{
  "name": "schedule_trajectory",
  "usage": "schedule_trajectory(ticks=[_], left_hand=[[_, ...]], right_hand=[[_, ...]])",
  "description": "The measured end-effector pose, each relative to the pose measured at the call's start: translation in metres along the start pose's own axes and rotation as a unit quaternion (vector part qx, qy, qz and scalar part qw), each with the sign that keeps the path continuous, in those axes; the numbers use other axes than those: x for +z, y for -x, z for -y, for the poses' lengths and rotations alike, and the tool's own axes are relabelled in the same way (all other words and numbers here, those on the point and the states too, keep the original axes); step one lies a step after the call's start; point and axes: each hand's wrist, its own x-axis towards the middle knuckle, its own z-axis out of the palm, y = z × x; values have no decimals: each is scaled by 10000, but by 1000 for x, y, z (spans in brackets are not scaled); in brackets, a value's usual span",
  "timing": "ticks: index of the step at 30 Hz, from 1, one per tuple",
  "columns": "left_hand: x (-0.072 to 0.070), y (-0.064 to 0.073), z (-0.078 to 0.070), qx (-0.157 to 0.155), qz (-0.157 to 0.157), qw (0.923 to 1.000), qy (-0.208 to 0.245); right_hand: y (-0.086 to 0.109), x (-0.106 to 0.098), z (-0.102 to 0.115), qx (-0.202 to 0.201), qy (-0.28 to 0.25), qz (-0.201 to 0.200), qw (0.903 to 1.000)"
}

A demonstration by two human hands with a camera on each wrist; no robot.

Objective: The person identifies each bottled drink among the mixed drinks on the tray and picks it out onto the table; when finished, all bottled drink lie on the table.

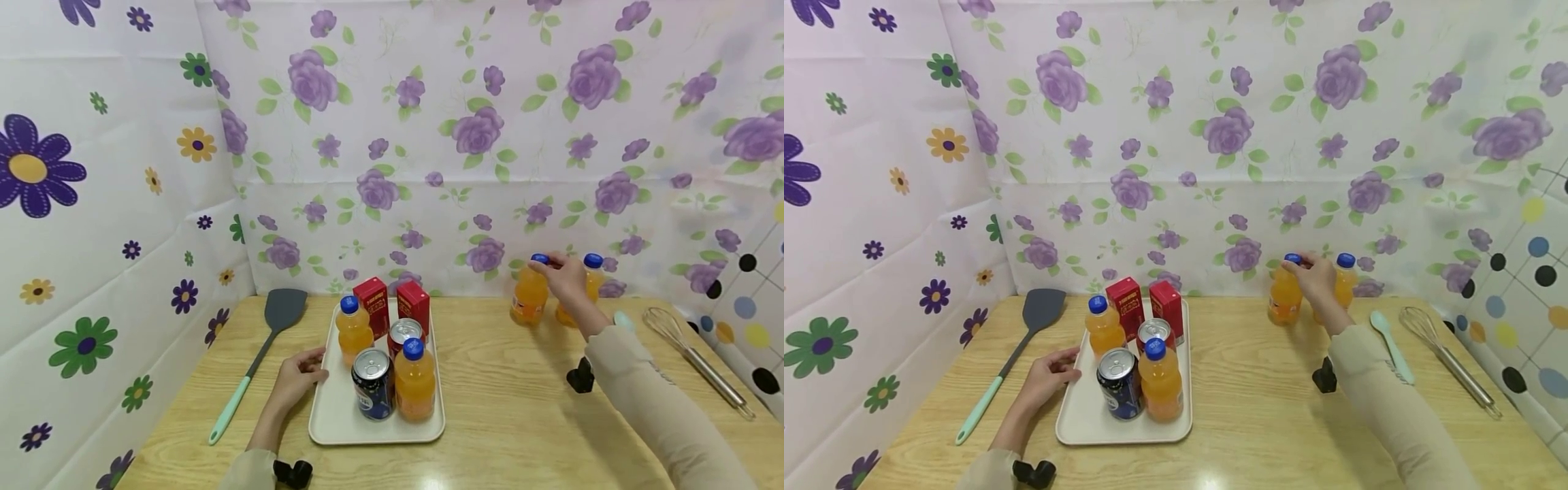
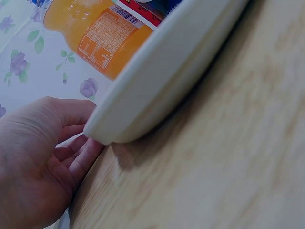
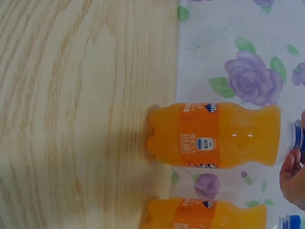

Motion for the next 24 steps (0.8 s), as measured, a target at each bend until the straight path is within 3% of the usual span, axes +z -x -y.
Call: schedule_trajectory(ticks=[6,24], left_hand=[[-1,1,1,93,-8,9999,41],[0,-1,2,25,-38,10000,9]], right_hand=[[-1,4,-2,65,69,-202,9998],[-8,9,-1,470,-284,-132,9984]])
